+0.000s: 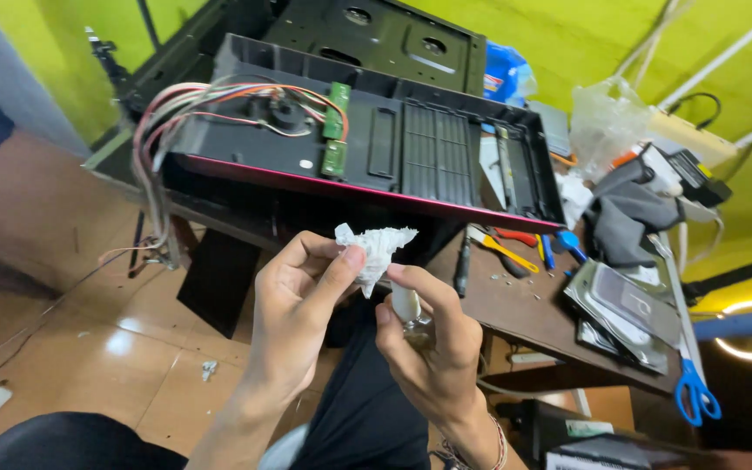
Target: Cleaning the front panel of a computer case and handling internal components like hard drives and DVD drives.
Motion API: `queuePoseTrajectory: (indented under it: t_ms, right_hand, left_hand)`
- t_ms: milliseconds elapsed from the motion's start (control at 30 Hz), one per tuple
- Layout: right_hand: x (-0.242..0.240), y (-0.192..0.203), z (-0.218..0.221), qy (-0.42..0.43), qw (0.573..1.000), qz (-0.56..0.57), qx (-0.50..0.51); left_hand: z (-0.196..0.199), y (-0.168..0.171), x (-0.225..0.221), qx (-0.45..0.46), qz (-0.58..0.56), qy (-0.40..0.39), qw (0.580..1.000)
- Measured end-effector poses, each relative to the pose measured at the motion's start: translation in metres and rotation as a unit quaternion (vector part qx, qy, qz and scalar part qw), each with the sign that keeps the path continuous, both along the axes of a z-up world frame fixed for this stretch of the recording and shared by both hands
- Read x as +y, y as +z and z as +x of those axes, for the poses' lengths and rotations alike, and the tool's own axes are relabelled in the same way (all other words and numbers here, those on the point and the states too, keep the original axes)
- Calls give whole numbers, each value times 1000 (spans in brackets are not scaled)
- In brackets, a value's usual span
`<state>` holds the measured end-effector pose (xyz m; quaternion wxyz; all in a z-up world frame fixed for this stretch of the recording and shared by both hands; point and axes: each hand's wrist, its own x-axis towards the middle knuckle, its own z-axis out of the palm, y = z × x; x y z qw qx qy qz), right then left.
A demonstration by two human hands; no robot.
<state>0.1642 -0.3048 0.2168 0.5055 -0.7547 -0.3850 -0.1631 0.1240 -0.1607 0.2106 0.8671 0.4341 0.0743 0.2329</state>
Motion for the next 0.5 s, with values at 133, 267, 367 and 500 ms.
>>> queuePoseTrajectory:
  t_ms: [133,267,367,500]
  right_hand:
    - [-45,-6,1,-11,996,58,71]
    - [-95,-20,10,-45,988,96,115]
    - [-125,-35,36,-103,984,119,80]
    - [-143,-55,78,-185,971,135,65]
  left_hand:
    - [14,-4,-47,-4,27,-50,998]
    - [32,-15,-97,2,46,-125,991]
    - [56,-34,-137,51,79,-133,987]
    - [94,-66,-169,75,119,-100,985]
